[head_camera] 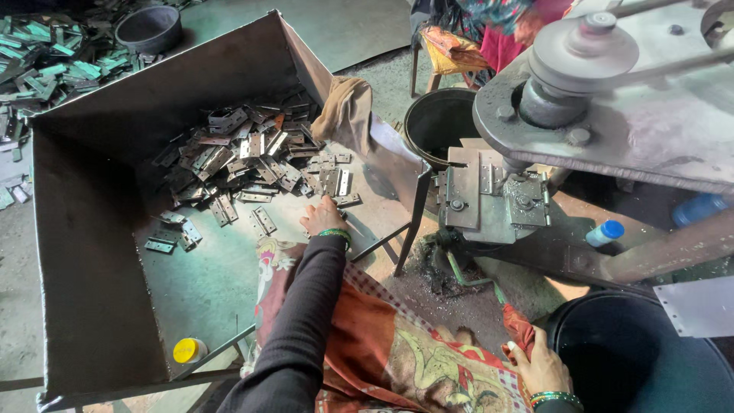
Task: The person repeatedly places small metal pieces into a press machine and operates the lever to process them. The person handles the metal pieces one at a time, positioning them under the press and then releasing them after the cycle.
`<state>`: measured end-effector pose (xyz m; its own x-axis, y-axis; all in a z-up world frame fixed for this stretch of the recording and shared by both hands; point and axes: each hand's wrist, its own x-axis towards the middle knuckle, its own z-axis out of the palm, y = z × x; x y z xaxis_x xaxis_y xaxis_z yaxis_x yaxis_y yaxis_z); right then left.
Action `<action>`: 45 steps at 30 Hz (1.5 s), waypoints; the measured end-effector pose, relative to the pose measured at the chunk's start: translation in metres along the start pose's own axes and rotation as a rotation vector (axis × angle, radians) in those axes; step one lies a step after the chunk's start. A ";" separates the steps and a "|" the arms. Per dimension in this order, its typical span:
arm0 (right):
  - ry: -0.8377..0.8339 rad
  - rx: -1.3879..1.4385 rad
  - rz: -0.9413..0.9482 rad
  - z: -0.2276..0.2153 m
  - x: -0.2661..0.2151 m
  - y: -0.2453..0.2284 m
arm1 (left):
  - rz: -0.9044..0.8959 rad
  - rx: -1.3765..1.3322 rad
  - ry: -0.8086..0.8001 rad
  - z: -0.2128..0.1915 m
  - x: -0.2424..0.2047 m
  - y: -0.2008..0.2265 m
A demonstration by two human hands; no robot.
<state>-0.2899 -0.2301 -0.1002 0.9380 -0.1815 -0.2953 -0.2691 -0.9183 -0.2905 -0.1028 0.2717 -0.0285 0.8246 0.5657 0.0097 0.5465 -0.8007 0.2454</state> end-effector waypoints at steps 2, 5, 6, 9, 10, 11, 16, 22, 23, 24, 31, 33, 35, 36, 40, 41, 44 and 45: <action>0.015 0.013 -0.003 -0.002 0.000 0.000 | -0.077 -0.122 -0.014 -0.010 -0.005 0.003; 0.018 0.020 0.013 0.000 -0.001 -0.002 | -0.190 -0.144 0.001 -0.018 -0.006 -0.001; 0.010 0.009 0.018 0.002 -0.003 -0.002 | -0.227 -0.123 0.011 -0.016 -0.006 -0.004; 0.001 0.000 0.021 0.003 -0.001 0.002 | -0.290 -0.008 -0.116 -0.002 0.006 -0.003; 0.002 0.003 0.017 0.003 -0.001 0.005 | -0.266 0.018 -0.106 0.006 0.009 -0.004; 0.003 0.006 0.006 0.003 0.001 0.007 | -0.248 0.043 -0.091 0.012 0.013 -0.009; -0.016 0.018 -0.019 0.005 0.008 0.005 | -0.218 -0.019 -0.107 0.026 0.040 -0.036; -0.048 0.018 0.030 -0.007 0.003 -0.004 | -0.150 -0.179 -0.074 0.027 0.028 -0.034; -0.050 0.018 0.039 -0.009 0.001 -0.006 | -0.153 -0.171 -0.088 0.023 0.024 -0.029; -0.052 0.018 0.042 -0.011 0.000 -0.007 | -0.155 -0.162 -0.101 0.019 0.019 -0.025; -0.012 0.017 0.001 -0.007 -0.001 -0.003 | 0.051 -0.047 -0.089 -0.002 -0.008 -0.011; -0.007 0.014 -0.010 -0.003 0.000 0.001 | 0.087 0.028 -0.147 0.003 -0.010 -0.011; -0.026 0.009 -0.007 -0.001 0.001 0.003 | 0.132 0.024 -0.035 0.011 -0.010 -0.014; -0.029 0.013 0.000 0.000 0.000 0.003 | 0.150 0.021 0.024 0.014 -0.009 -0.016; -0.014 0.030 0.006 -0.004 0.002 -0.002 | 0.080 -0.093 0.021 0.016 0.002 -0.016; -0.012 0.031 0.008 -0.004 0.000 -0.002 | 0.033 -0.130 -0.011 0.017 0.003 -0.017; -0.044 0.022 0.026 -0.009 0.000 -0.003 | -0.006 -0.383 -0.183 0.014 0.008 -0.019; -0.040 0.026 0.022 -0.009 -0.002 -0.004 | -0.006 -0.488 -0.258 0.014 0.007 -0.023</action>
<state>-0.2893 -0.2294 -0.0903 0.9225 -0.1867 -0.3377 -0.2954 -0.9048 -0.3068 -0.1070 0.2912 -0.0478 0.8645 0.4540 -0.2156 0.4701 -0.5788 0.6664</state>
